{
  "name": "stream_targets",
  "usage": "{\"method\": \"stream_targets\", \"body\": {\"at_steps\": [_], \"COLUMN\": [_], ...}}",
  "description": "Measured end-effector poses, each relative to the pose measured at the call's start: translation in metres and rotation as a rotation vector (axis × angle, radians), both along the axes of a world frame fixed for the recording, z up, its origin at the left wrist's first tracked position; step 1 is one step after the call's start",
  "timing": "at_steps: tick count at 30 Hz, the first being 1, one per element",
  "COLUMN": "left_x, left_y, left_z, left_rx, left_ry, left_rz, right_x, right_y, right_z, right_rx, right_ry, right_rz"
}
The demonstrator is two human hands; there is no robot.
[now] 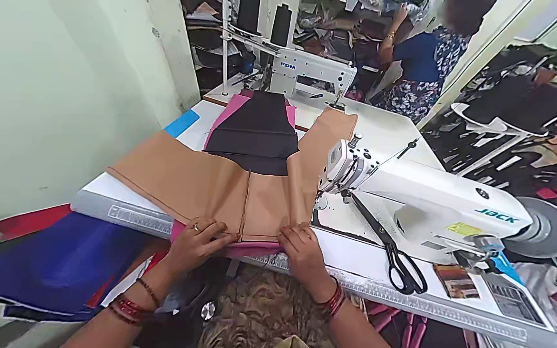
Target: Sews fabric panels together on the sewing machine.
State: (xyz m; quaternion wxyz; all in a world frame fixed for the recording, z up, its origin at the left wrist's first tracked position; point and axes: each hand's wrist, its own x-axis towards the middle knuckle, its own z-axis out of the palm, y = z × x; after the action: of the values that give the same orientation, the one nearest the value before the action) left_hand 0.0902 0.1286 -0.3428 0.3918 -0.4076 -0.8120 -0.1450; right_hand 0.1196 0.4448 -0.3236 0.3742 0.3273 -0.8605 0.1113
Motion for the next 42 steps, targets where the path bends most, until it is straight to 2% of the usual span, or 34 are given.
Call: {"method": "stream_targets", "body": {"at_steps": [9,12,14,17,20,22,25,28,31,33,35,37,39,42], "left_x": [0.005,0.009,0.001,-0.043,-0.111,-0.145,-0.159,-0.144,-0.113,-0.087,-0.056,-0.028,-0.008,-0.007], "left_y": [-0.001,0.018,0.046,0.097,0.132,0.149,0.164,0.169,0.173,0.164,0.136,0.106,0.09,0.088], "left_z": [0.01,0.036,0.059,0.095,0.127,0.131,0.114,0.115,0.144,0.169,0.159,0.117,0.096,0.117], "left_rx": [-0.073,-0.068,-0.012,0.075,-0.066,-0.206,-0.257,-0.219,-0.181,-0.017,0.272,0.411,0.385,0.209], "left_ry": [-0.031,-0.113,-0.195,-0.391,-0.834,-1.009,-1.054,-1.12,-1.179,-1.171,-0.979,-0.711,-0.806,-1.037], "left_rz": [-0.02,0.017,0.074,0.173,0.282,0.328,0.326,0.335,0.388,0.497,0.579,0.694,0.854,0.973], "right_x": [0.019,0.017,0.015,0.016,0.017,0.018,0.019,0.022,0.022,0.021,0.021,0.024,0.024,0.022], "right_y": [-0.013,-0.017,-0.017,-0.014,-0.014,-0.014,-0.015,-0.016,-0.018,-0.017,-0.016,-0.016,-0.017,-0.018], "right_z": [-0.012,-0.013,-0.015,-0.015,-0.012,-0.009,-0.01,-0.006,-0.003,-0.001,0.0,-0.001,-0.001,-0.003], "right_rx": [0.063,0.034,0.039,0.057,0.063,0.068,0.058,0.043,0.017,0.028,0.04,0.053,0.063,0.051], "right_ry": [-0.025,-0.002,0.01,0.026,0.011,-0.002,-0.022,-0.066,-0.08,-0.058,-0.053,-0.084,-0.097,-0.09], "right_rz": [-0.094,-0.142,-0.154,-0.149,-0.153,-0.164,-0.169,-0.167,-0.171,-0.186,-0.187,-0.188,-0.194,-0.205]}}
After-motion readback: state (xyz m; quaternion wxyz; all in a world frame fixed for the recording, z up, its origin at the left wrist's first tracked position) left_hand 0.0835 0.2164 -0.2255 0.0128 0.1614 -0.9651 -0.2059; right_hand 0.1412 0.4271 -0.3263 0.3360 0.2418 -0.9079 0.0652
